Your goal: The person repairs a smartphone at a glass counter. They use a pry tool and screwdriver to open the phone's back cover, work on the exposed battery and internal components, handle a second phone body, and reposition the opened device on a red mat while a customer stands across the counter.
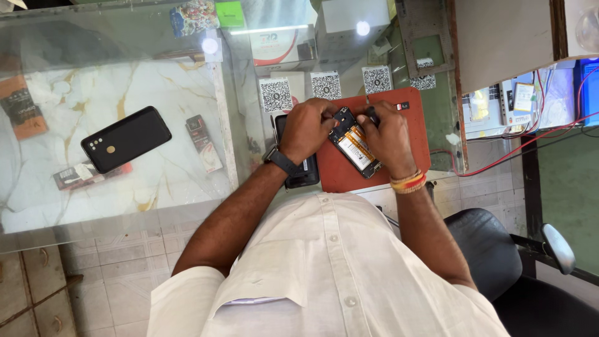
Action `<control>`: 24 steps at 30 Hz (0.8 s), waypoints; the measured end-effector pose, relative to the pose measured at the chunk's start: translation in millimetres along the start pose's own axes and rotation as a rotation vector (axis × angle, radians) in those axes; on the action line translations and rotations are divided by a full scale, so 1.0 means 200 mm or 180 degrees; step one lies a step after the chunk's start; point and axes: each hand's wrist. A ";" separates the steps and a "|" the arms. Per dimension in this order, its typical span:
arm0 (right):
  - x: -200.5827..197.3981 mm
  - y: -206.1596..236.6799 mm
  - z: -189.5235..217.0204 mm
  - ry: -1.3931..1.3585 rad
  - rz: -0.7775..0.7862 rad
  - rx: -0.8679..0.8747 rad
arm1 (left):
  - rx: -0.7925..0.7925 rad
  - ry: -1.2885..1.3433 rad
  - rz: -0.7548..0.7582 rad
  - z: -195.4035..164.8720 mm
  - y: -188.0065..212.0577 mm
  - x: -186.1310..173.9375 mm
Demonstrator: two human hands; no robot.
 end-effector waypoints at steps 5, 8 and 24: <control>-0.01 -0.08 -0.05 -0.0605 0.0441 0.0277 | -0.0165 -0.0437 0.0097 -0.02 -0.06 0.01; 0.00 -0.10 -0.05 -0.0741 0.0434 0.0447 | -0.0403 -0.0543 0.0182 -0.04 -0.08 0.01; 0.02 0.07 0.03 -0.0123 -0.0064 0.0165 | -0.0524 -0.0217 0.0313 0.00 -0.10 0.00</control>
Point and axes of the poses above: each hand's wrist, its own y-axis away from the middle knuckle, its own x-axis out of the palm, z = x × y, and after that the axes turned 14 degrees about z, right-handed
